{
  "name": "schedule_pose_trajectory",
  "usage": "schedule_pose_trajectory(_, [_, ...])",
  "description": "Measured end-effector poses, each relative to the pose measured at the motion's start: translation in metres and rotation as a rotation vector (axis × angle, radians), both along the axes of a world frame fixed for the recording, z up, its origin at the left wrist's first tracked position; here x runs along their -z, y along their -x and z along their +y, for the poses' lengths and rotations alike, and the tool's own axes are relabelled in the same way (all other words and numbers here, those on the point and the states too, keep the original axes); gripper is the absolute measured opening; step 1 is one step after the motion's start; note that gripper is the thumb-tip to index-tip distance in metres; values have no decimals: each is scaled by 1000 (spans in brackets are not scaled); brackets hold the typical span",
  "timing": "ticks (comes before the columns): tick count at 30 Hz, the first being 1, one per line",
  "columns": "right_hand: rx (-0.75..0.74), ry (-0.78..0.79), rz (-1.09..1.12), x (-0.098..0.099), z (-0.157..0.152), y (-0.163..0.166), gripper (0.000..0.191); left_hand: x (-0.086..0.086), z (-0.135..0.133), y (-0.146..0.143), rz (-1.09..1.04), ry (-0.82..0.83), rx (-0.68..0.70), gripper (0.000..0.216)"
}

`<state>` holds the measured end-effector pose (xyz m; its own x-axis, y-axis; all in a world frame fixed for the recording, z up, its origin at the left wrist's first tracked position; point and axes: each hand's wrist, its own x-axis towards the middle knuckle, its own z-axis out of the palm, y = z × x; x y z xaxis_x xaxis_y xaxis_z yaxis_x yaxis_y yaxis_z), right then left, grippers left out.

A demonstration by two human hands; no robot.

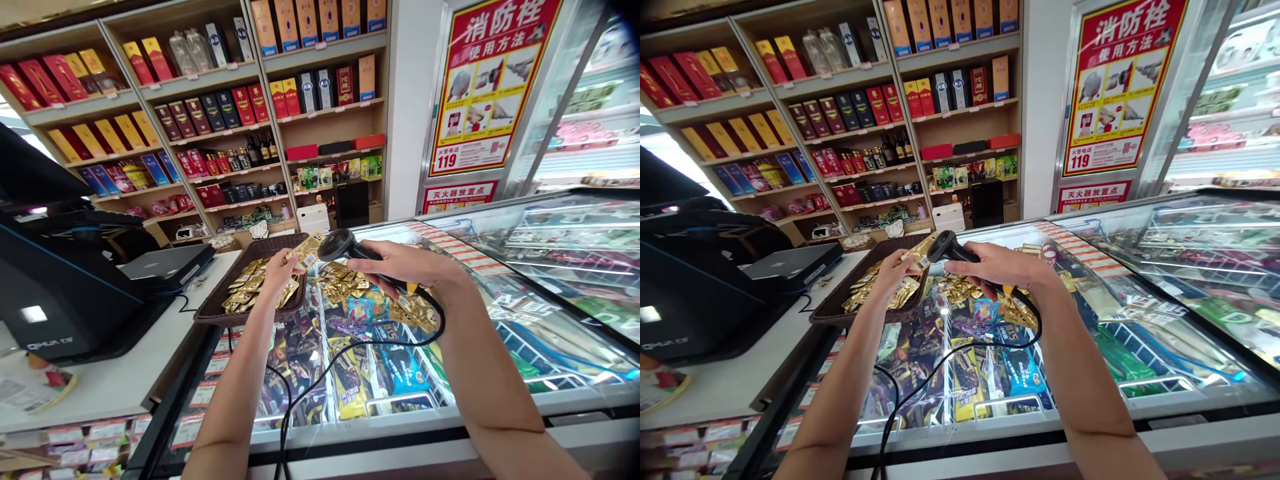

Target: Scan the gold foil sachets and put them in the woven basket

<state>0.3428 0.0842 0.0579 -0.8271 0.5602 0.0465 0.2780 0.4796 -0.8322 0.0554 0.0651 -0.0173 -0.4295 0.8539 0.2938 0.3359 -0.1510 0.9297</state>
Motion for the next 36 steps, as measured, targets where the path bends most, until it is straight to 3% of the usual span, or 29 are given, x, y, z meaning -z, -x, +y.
schedule_pose_trajectory(15, [-21,92,106,8,-1,8,48,-2,-1,8,-1,-17,-27,21])
schedule_pose_trajectory(23, [-14,83,96,8,-1,7,48,-9,-4,15,-30,-8,-79,27])
schedule_pose_trajectory(28, [169,-23,44,3,7,-10,49,-17,-11,43,5,-36,-141,35])
schedule_pose_trajectory(31, [329,-93,-12,1,15,-26,49,-17,-13,70,80,9,-265,34])
schedule_pose_trajectory(36, [477,-128,-94,0,27,-42,50,-4,-11,108,515,328,-435,20])
